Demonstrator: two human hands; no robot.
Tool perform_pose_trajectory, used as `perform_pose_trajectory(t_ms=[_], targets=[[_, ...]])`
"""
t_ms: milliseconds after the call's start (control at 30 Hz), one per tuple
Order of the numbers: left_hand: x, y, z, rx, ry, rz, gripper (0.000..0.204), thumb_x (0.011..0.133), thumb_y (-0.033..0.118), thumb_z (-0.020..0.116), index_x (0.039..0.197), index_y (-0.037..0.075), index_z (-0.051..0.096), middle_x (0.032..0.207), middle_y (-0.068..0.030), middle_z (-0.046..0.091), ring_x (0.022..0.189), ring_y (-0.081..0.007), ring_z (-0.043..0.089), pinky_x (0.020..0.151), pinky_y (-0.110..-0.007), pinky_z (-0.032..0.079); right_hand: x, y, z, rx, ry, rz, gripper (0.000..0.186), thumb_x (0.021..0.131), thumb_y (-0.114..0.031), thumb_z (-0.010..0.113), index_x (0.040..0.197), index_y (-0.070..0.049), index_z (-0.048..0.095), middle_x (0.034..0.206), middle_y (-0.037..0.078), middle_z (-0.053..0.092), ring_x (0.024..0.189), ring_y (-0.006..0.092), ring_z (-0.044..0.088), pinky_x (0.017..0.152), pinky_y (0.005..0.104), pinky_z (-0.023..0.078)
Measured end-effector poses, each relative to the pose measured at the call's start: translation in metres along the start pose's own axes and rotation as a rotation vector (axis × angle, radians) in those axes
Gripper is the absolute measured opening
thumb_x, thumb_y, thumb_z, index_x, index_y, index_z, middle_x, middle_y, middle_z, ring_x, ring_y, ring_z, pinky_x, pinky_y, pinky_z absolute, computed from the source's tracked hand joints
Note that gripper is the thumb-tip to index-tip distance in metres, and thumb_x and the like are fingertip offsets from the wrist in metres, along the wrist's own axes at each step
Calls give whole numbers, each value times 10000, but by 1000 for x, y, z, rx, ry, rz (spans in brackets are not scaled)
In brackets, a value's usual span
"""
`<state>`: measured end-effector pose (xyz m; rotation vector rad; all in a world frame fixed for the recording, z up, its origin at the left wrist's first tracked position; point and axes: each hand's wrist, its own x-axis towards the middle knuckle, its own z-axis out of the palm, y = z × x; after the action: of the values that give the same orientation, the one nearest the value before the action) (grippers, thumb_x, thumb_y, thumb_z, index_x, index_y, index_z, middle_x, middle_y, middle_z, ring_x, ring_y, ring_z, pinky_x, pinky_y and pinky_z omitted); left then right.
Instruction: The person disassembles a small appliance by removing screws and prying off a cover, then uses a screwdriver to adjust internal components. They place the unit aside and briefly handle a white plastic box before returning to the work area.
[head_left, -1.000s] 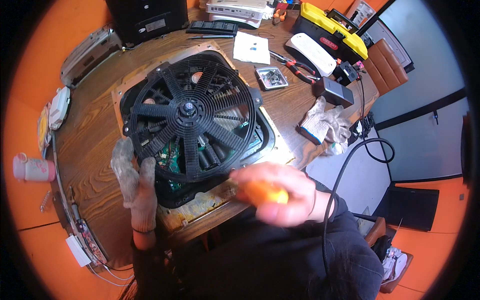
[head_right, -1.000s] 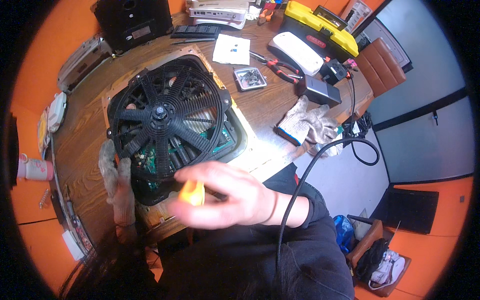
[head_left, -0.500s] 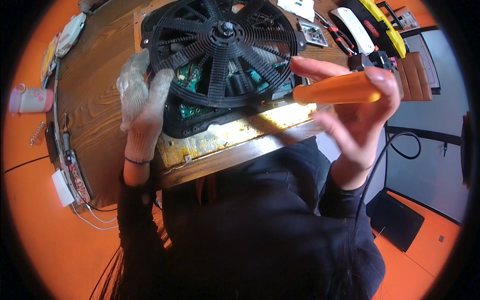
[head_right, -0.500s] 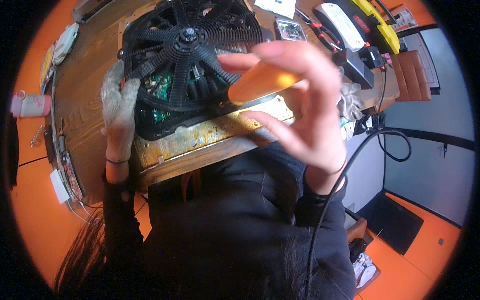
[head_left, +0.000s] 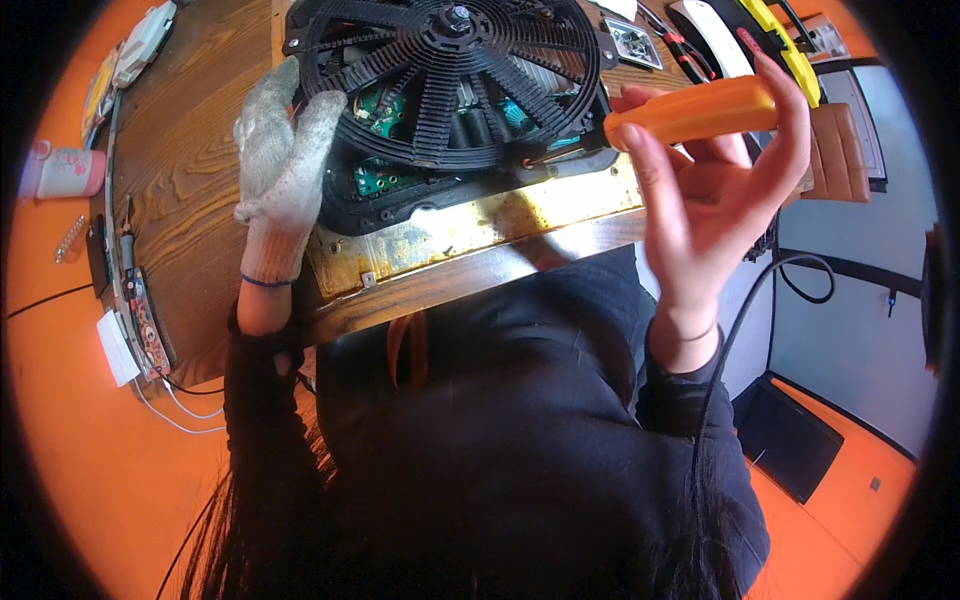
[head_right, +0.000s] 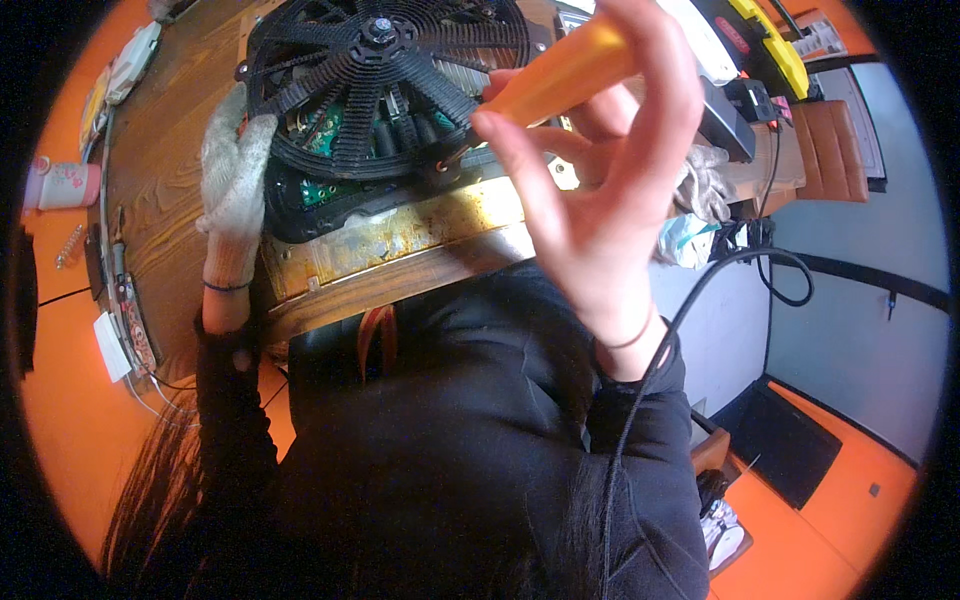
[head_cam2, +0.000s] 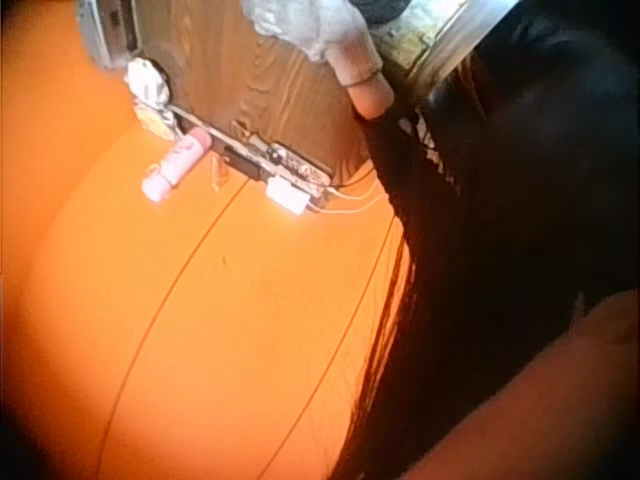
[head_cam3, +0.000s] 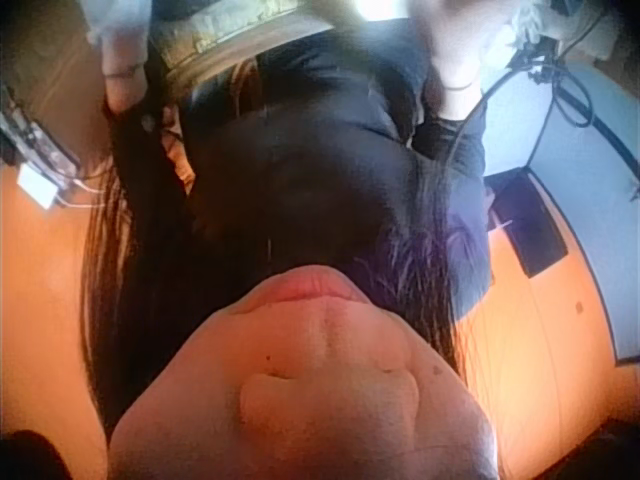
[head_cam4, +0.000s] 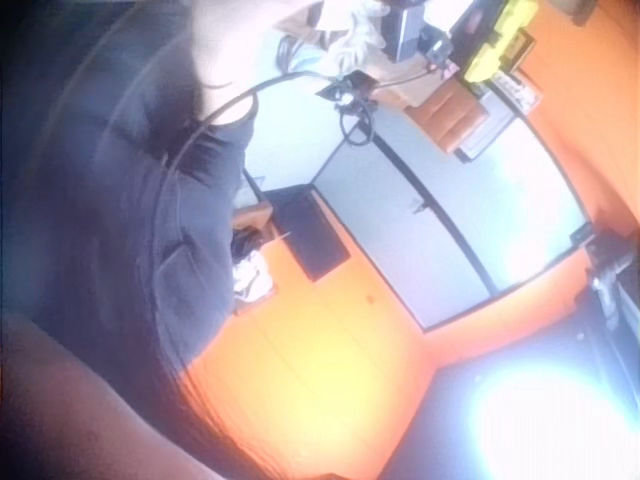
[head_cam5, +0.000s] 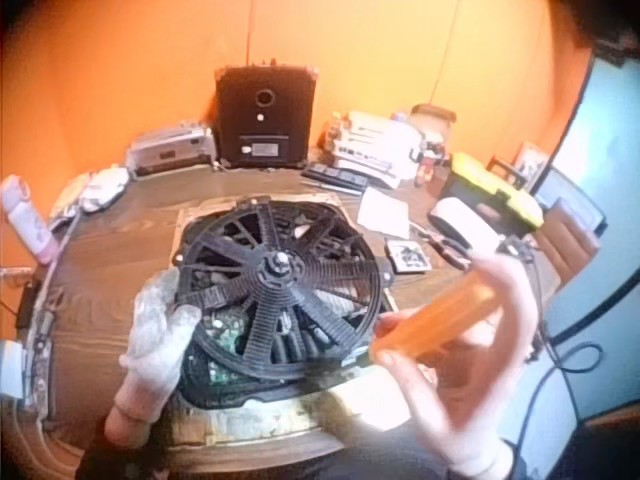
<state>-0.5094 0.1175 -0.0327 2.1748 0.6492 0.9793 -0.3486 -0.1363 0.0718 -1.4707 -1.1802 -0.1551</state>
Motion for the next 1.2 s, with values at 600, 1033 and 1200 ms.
perform_pose_trajectory(t_ms=[600,1033,1200], targets=[[-17,-1,-50,-92,455,131,534,1022,322,313,1409,-44,355,1446,-202,397,1368,-296,344,1155,-445,233,-11,145,-91,-688,21,616,528,797,-248,742,1121,-11,399,745,189,643,668,312,664,607,395,524],[-30,135,-2,202,189,529,478,777,174,641,1203,-28,564,1220,-241,553,1118,-375,547,1002,-479,404,-65,93,-123,-898,-228,352,356,789,-52,667,1130,-108,579,847,150,617,793,358,625,695,432,510],[-49,218,82,72,-222,278,409,752,92,751,1125,14,601,1078,-206,608,985,-344,606,881,-451,483,-77,91,-134,-587,-1,476,299,835,36,572,1109,-71,524,877,182,652,776,370,663,659,407,528]])
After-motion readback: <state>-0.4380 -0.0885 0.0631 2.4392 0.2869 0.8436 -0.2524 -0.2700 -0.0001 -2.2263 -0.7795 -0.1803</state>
